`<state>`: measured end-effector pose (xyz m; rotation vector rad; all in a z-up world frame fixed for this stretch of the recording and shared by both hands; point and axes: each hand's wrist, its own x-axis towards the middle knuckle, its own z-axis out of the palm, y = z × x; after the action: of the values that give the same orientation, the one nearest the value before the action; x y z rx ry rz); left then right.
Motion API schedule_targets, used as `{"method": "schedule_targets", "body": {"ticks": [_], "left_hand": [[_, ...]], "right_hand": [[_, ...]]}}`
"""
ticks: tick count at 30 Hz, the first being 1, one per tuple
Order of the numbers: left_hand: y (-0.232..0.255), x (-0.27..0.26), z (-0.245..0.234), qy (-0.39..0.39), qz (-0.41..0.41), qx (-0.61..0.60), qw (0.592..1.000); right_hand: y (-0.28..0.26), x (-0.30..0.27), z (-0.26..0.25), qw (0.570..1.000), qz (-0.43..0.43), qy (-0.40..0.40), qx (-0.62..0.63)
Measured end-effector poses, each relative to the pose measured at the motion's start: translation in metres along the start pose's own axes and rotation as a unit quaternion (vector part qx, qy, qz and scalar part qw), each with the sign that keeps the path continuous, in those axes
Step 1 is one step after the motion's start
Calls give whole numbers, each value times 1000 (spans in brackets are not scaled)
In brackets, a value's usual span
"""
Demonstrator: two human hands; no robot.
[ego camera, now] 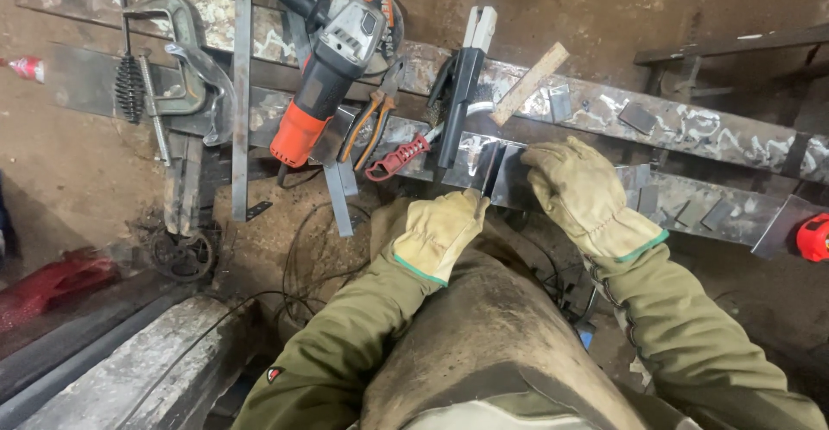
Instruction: The person positions steel plates and a rectangular tube section on a metal work table, aligns the pieces against each other, and tightens C-clamps to hold the parts in place. They reposition the clamps and adjust the workpiece alignment across the table.
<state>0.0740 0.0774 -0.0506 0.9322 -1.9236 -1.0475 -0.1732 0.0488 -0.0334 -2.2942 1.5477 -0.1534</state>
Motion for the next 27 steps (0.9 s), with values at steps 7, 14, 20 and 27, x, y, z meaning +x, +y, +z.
{"method": "schedule_targets", "body": {"ticks": [7,14,20,27], "left_hand": [[-5,6,-1,-160,-102,172,967],[0,31,6,-214,-227,150,938],[-28,9,35,-193,-219,160,943],[-35,27,31,-215,-167,159,949]], "right_hand": [[-10,7,-1,997,-57,-44,-22],[-16,2,9,997,24,-59,-50],[-8,-5,15,1000,-6,5,-16],[-5,-4,12,1000,-12,-4,-23]]}}
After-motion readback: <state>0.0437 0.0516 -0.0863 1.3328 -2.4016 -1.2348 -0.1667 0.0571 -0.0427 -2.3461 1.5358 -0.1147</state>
